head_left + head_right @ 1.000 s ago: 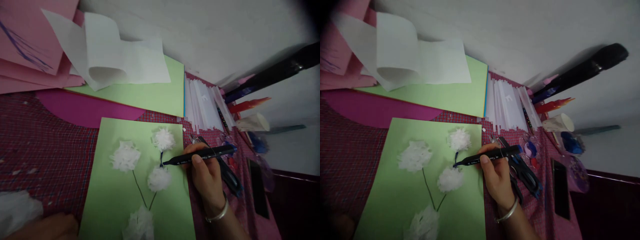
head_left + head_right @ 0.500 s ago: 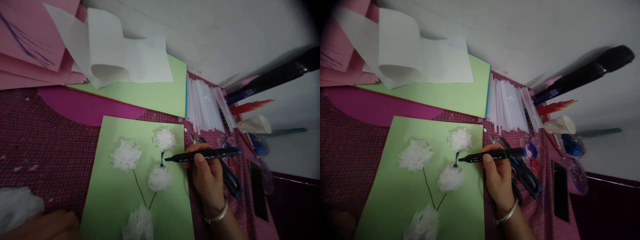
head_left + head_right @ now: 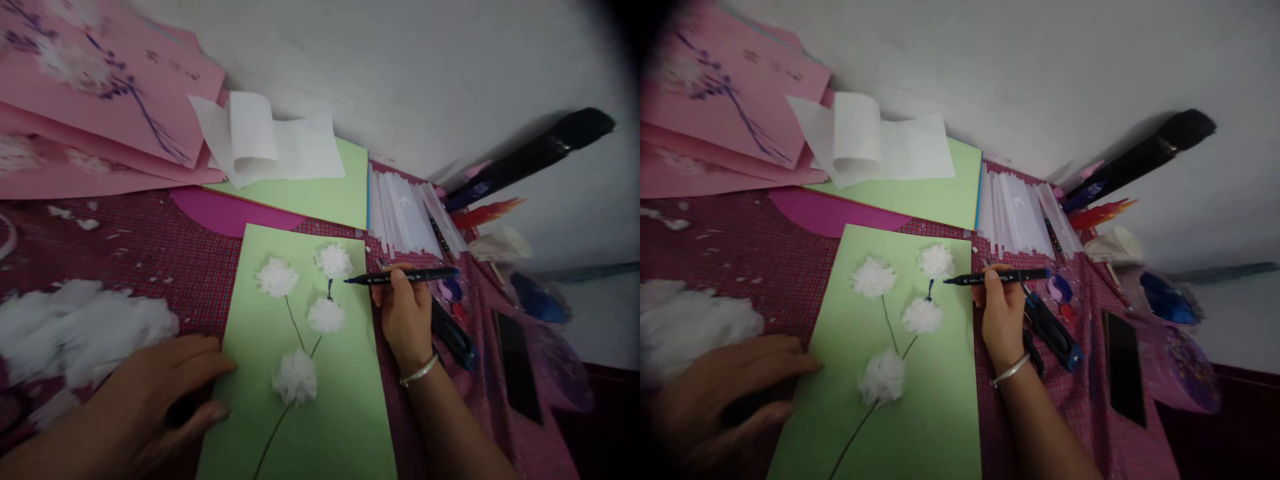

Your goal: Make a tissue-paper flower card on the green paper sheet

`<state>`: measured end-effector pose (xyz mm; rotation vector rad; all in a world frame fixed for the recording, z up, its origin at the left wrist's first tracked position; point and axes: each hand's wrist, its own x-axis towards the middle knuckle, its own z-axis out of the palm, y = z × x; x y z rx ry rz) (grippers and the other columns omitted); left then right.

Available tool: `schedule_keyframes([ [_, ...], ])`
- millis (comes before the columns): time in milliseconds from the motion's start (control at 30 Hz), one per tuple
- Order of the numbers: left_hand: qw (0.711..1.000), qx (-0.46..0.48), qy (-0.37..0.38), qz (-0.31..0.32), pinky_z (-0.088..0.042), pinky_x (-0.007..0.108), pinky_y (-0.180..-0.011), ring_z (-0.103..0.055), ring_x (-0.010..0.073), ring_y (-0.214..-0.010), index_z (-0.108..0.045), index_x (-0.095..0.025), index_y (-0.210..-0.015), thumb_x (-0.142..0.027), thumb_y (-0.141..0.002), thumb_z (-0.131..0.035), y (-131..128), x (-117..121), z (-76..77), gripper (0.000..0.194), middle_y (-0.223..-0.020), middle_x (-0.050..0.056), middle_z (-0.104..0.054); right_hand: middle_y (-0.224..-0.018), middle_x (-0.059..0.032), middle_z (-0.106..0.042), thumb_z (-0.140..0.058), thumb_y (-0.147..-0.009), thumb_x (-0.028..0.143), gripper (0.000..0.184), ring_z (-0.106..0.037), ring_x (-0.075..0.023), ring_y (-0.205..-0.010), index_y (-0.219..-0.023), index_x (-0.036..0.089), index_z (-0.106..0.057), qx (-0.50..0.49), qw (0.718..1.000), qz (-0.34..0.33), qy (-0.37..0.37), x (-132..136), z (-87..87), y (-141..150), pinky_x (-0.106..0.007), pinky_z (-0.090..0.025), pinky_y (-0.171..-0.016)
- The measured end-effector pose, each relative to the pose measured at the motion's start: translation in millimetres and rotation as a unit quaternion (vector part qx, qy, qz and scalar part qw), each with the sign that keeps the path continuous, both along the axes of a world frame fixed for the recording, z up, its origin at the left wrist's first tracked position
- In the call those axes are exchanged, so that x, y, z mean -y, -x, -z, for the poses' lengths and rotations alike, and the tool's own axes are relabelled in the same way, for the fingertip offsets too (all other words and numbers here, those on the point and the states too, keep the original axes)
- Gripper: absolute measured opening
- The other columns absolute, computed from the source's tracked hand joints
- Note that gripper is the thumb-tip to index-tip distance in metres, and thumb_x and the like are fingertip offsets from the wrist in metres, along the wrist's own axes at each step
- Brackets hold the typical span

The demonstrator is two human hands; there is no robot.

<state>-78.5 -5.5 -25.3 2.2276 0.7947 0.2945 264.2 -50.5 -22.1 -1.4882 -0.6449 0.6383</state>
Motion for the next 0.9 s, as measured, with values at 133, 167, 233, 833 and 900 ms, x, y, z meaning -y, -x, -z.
schedule_keyframes([
  [133, 0.996, -0.018, -0.045, 0.069, -0.048, 0.028, -0.066, -0.064, 0.0179, -0.076, -0.068, -0.024, -0.096, -0.046, -0.094, -0.048, -12.7, -11.1, -8.8, 0.03, -0.088, 0.004, -0.07, -0.057, 0.006, -0.054, -0.065, -0.082, 0.039, 0.02, -0.047, -0.0097, -0.048, -0.083, 0.022, -0.055, -0.044, 0.999, -0.005, -0.026, -4.1, 2.5, -3.2, -0.024, -0.033, -0.043],
  [167, 0.996, -0.019, -0.046, 0.072, -0.047, 0.028, -0.064, -0.063, 0.0173, -0.073, -0.068, -0.022, -0.093, -0.046, -0.095, -0.046, -15.5, -12.1, -10.7, 0.033, -0.085, 0.004, -0.069, -0.057, 0.006, -0.055, -0.066, -0.081, 0.04, 0.021, -0.047, -0.0094, -0.047, -0.082, 0.022, -0.055, -0.049, 0.998, -0.007, -0.032, -5.0, 3.2, -3.5, -0.023, -0.033, -0.042],
  [233, 0.996, -0.025, -0.05, 0.063, -0.045, 0.028, -0.063, -0.061, 0.0163, -0.069, -0.066, -0.019, -0.087, -0.045, -0.095, -0.043, -19.4, -11.9, -13.9, 0.036, -0.08, 0.004, -0.067, -0.055, 0.0063, -0.055, -0.068, -0.079, 0.041, 0.025, -0.046, -0.0087, -0.046, -0.081, 0.022, -0.053, -0.051, 0.997, -0.013, -0.048, -6.6, 4.6, -3.2, -0.022, -0.031, -0.04],
  [833, 0.998, 0.04, -0.037, -0.042, -0.047, 0.026, -0.067, -0.063, 0.0139, -0.075, -0.063, -0.019, -0.098, -0.036, -0.096, -0.045, -19.2, -22.1, -9.0, 0.025, -0.086, 0.001, -0.07, -0.038, 0.0092, -0.042, -0.073, -0.073, 0.042, 0.031, -0.034, -0.0067, -0.034, -0.066, 0.022, -0.051, -0.142, 0.983, -0.046, -0.111, -8.6, 0.6, -9.9, -0.023, -0.028, -0.036],
  [900, 0.998, 0.029, -0.055, -0.034, -0.047, 0.027, -0.067, -0.063, 0.0139, -0.073, -0.063, -0.019, -0.097, -0.034, -0.096, -0.045, -18.8, -22.8, -8.2, 0.024, -0.084, 0.001, -0.07, -0.038, 0.0095, -0.041, -0.073, -0.073, 0.039, 0.03, -0.033, -0.0068, -0.035, -0.066, 0.022, -0.049, -0.151, 0.981, -0.046, -0.115, -8.8, 1.0, -10.5, -0.023, -0.028, -0.037],
])
